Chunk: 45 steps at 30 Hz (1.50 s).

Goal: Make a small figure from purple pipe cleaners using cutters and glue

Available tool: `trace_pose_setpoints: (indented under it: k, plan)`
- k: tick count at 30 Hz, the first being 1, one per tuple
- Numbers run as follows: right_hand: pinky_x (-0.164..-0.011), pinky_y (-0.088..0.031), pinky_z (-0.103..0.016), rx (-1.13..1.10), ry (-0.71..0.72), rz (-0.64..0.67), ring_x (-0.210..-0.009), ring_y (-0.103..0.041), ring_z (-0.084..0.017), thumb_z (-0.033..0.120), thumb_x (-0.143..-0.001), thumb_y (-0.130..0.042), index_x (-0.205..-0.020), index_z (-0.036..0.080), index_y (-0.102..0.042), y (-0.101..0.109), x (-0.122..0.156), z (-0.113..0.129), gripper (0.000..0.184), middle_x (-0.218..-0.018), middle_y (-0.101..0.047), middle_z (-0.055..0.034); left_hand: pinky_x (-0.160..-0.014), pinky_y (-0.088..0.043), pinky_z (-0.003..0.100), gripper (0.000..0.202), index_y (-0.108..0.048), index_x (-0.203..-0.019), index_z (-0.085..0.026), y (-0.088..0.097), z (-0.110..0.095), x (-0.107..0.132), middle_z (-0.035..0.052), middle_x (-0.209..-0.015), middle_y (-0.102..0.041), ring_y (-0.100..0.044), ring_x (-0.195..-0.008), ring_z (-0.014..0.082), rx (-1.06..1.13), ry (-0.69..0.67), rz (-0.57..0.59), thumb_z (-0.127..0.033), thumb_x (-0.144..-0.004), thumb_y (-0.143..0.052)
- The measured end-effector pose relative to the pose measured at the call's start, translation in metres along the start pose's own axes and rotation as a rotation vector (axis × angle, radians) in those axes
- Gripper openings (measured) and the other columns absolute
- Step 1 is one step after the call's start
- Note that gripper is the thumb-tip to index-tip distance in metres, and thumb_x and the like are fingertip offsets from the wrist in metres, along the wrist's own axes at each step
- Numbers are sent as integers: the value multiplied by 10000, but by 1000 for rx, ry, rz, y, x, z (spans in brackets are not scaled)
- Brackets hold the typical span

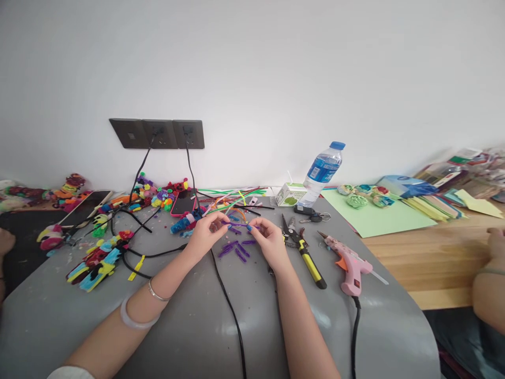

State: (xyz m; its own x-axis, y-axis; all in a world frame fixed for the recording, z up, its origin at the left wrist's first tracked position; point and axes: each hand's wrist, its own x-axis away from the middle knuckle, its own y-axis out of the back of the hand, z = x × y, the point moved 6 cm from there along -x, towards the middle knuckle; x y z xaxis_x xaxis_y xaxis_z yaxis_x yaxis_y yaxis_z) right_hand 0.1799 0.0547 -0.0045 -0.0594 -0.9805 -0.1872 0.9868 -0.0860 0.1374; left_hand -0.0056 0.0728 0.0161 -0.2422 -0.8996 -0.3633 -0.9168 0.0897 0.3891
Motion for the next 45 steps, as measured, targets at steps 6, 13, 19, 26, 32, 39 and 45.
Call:
trace_pose_setpoints:
  k: [6, 13, 19, 26, 32, 39, 45]
  plan:
    - [-595, -409, -274, -1, 16, -8, -647, -496, -156, 499, -778, -677, -811, 220, -615, 1, 0, 0, 287, -738, -589, -7, -581, -453, 219, 123, -649, -879, -184, -3, 1, 0, 32, -907, -690, -601, -677, 121, 24, 3, 23, -129, -790, -583]
    - [-606, -431, -270, -24, 38, -24, -669, -509, -153, 466, -793, -677, -810, 222, -606, 2, -1, -1, 255, -748, -586, -6, -583, -445, 219, 144, -696, -908, -190, -2, 2, 0, 18, -848, -685, -575, -644, 113, -37, 5, 8, -141, -810, -602]
    - [-653, -471, -280, -56, 40, -32, -737, -556, -163, 472, -776, -694, -887, 232, -595, 1, -1, -2, 282, -857, -620, -22, -585, -447, 220, 149, -705, -884, -196, -1, -1, 0, 20, -842, -688, -579, -658, 122, -66, -35, -5, -112, -818, -601]
    - [-567, -404, -253, 16, 46, 28, -647, -493, -141, 495, -809, -662, -839, 209, -613, -3, -1, 1, 291, -751, -583, -11, -591, -448, 215, 135, -706, -878, -201, 3, -4, 2, -1, -793, -669, -573, -646, 116, -95, -92, -49, -100, -827, -634]
    - [-552, -380, -252, -1, 66, 27, -613, -466, -132, 483, -818, -663, -808, 206, -610, -3, -1, 2, 282, -723, -560, 0, -597, -447, 219, 134, -705, -845, -196, 3, -3, 2, -14, -766, -674, -569, -615, 109, -102, -94, -71, -74, -802, -668]
    - [-543, -364, -249, 7, 72, 35, -602, -451, -128, 469, -824, -653, -803, 207, -598, -3, 0, 4, 269, -714, -544, 6, -613, -445, 223, 103, -672, -809, -181, 3, -6, 3, -8, -733, -659, -599, -662, 128, -125, -126, -63, -84, -826, -645]
    - [-545, -363, -245, -11, 73, 29, -598, -451, -124, 442, -826, -659, -798, 206, -595, -2, -1, 4, 246, -702, -538, 11, -661, -478, 249, 113, -665, -775, -177, 2, -8, 4, 0, -719, -670, -638, -676, 143, -132, -148, -43, -97, -846, -629]
